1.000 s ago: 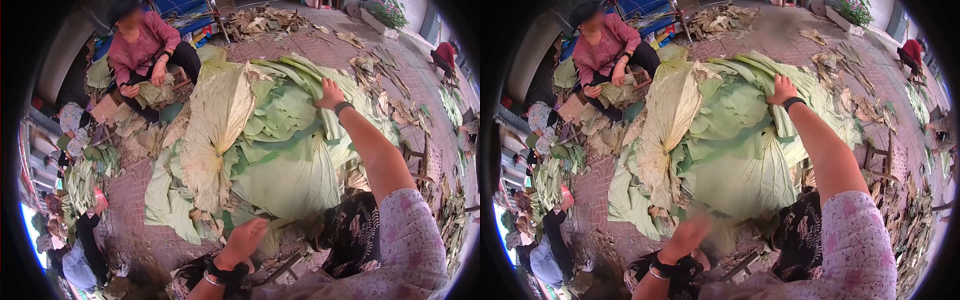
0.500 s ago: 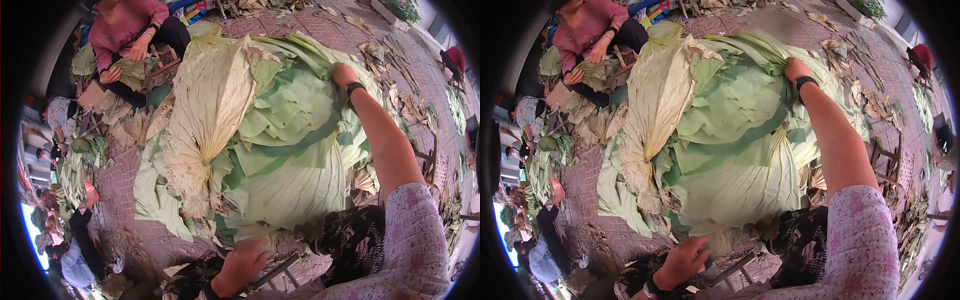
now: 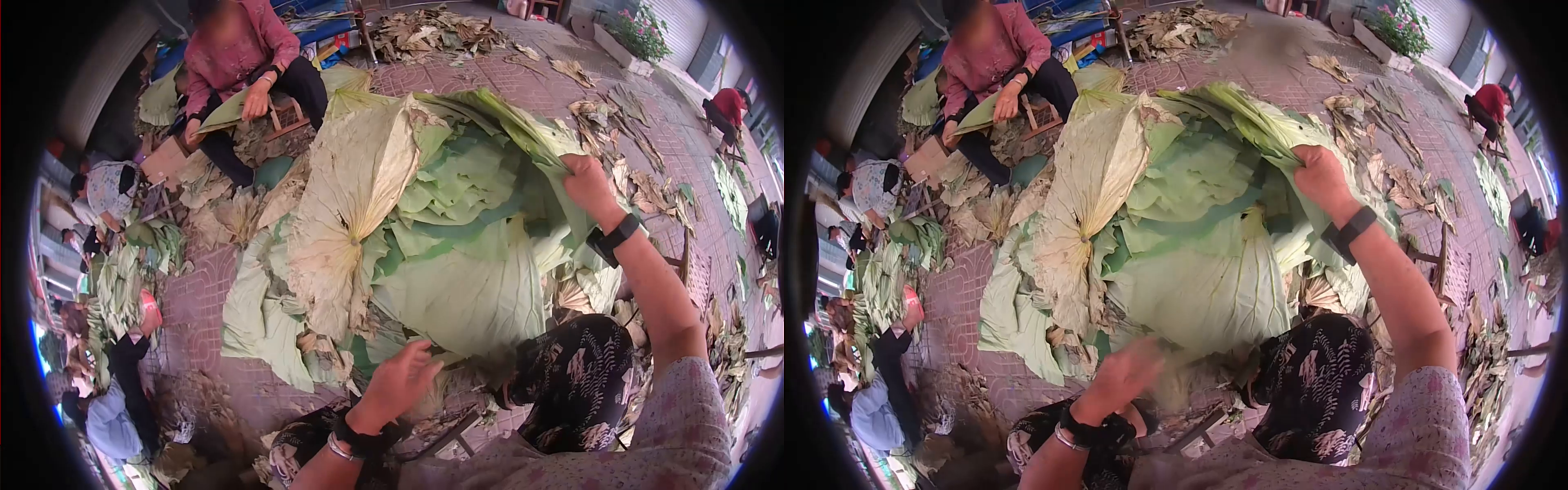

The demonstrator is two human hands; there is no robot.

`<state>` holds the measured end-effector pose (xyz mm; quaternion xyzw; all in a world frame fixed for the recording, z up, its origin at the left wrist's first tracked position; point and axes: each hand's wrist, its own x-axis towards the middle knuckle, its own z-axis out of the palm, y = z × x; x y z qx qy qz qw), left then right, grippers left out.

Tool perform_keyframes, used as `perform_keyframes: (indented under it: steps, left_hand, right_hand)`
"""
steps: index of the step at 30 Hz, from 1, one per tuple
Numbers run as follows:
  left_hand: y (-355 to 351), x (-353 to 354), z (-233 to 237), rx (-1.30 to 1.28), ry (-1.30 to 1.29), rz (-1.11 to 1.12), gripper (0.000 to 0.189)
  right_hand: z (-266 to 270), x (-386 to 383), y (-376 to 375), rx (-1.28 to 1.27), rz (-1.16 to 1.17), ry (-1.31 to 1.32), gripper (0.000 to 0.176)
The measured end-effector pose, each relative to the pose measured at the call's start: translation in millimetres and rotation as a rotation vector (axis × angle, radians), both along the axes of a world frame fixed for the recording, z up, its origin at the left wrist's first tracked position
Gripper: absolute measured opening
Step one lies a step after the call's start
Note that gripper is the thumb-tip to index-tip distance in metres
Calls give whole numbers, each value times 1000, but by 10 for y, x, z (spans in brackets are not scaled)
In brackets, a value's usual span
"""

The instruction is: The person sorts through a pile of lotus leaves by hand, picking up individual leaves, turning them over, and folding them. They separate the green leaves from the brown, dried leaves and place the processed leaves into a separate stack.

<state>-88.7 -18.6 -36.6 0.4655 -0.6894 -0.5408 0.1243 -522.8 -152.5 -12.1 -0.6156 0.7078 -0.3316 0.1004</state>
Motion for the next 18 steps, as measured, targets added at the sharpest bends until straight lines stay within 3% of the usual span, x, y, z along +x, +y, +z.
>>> perform_keyframes:
  steps: [3, 5, 7, 10, 13, 16, 18]
  left_hand:
    - [-97, -40, 64, 161, 257, 109, 56]
    - [-190, -51, 132, 273, 457, 190, 60]
    - [-330, -72, 180, 401, 644, 250, 63]
    - [-422, -74, 176, 504, 819, 306, 62]
    - [-371, -133, 180, 454, 815, 315, 56]
    - [-314, -134, -30, 368, 742, 327, 48]
    - [-243, -235, 79, 302, 663, 352, 46]
  right_hand:
    - [284, 702, 488, -54, 203, 28, 22]
    - [375, 1207, 792, 3, 308, 87, 8]
    - [458, 1700, 1139, 80, 382, 110, 8]
    - [165, 2159, 1463, 117, 518, 115, 13]
    - [-73, 2360, 1632, 26, 626, 21, 24]
    - [139, 2130, 1431, 236, 454, -236, 48]
    - [259, 2017, 1130, -118, 181, -229, 74]
